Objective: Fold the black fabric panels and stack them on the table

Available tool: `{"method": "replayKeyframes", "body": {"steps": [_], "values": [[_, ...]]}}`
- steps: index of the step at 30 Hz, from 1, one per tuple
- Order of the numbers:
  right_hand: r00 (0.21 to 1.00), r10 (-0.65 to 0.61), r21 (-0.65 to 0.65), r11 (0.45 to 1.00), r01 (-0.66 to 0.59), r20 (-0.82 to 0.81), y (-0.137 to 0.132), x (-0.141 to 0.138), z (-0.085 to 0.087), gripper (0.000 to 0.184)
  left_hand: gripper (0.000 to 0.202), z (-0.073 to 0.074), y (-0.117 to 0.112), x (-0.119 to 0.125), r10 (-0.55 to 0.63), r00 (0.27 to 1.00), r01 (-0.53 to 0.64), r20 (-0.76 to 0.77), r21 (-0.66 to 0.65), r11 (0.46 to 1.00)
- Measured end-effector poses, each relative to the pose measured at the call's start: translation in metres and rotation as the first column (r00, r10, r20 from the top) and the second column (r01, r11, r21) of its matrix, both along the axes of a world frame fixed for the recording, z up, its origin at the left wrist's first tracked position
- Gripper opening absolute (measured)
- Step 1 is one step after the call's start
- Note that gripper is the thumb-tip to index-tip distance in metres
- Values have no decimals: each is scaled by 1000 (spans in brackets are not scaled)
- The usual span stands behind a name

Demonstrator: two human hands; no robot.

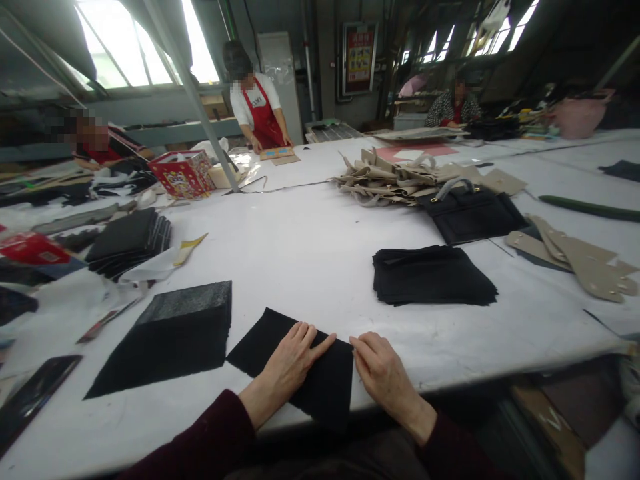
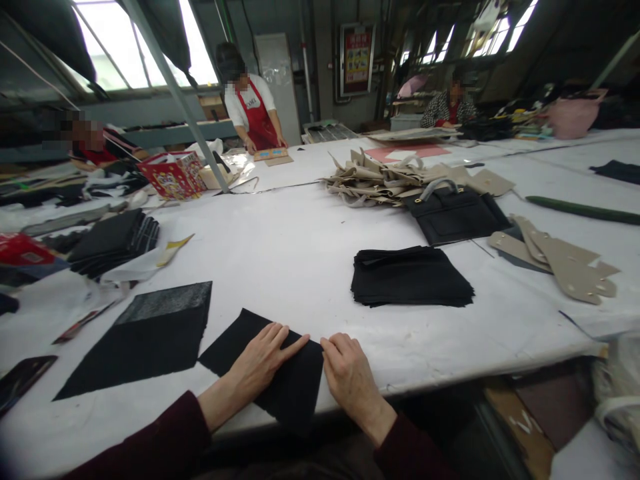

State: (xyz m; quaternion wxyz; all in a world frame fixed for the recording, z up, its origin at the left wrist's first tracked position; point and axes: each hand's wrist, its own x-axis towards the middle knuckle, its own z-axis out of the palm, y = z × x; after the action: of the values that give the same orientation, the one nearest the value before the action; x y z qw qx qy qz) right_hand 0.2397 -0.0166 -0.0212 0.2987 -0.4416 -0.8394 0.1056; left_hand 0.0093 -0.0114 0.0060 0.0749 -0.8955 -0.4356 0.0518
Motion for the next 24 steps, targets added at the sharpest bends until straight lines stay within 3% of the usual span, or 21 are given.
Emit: {"method": "replayKeyframes", "body": {"steps": [6,10,14,19,24], "values": [[961,57,77,994,-81,271,4,-5,10,13,76,-4,0,-3,10,999,-9,45,-12,1000],[939,59,115,988,-104,339,9,-7,10,16,70,-9,-3,-11,28,991,-24,129,-29,999],[941,75,131,984,-125,331,14,-6,5,19,63,-15,-6,-19,40,980,-33,195,-40,999],[957,81,117,986,-117,278,19,-7,2,21,72,-16,-8,-20,11,977,-4,211,-35,999],[986,70,68,994,-81,151,27,-5,1,21,73,-15,-8,-20,-5,981,13,196,-35,999]]}}
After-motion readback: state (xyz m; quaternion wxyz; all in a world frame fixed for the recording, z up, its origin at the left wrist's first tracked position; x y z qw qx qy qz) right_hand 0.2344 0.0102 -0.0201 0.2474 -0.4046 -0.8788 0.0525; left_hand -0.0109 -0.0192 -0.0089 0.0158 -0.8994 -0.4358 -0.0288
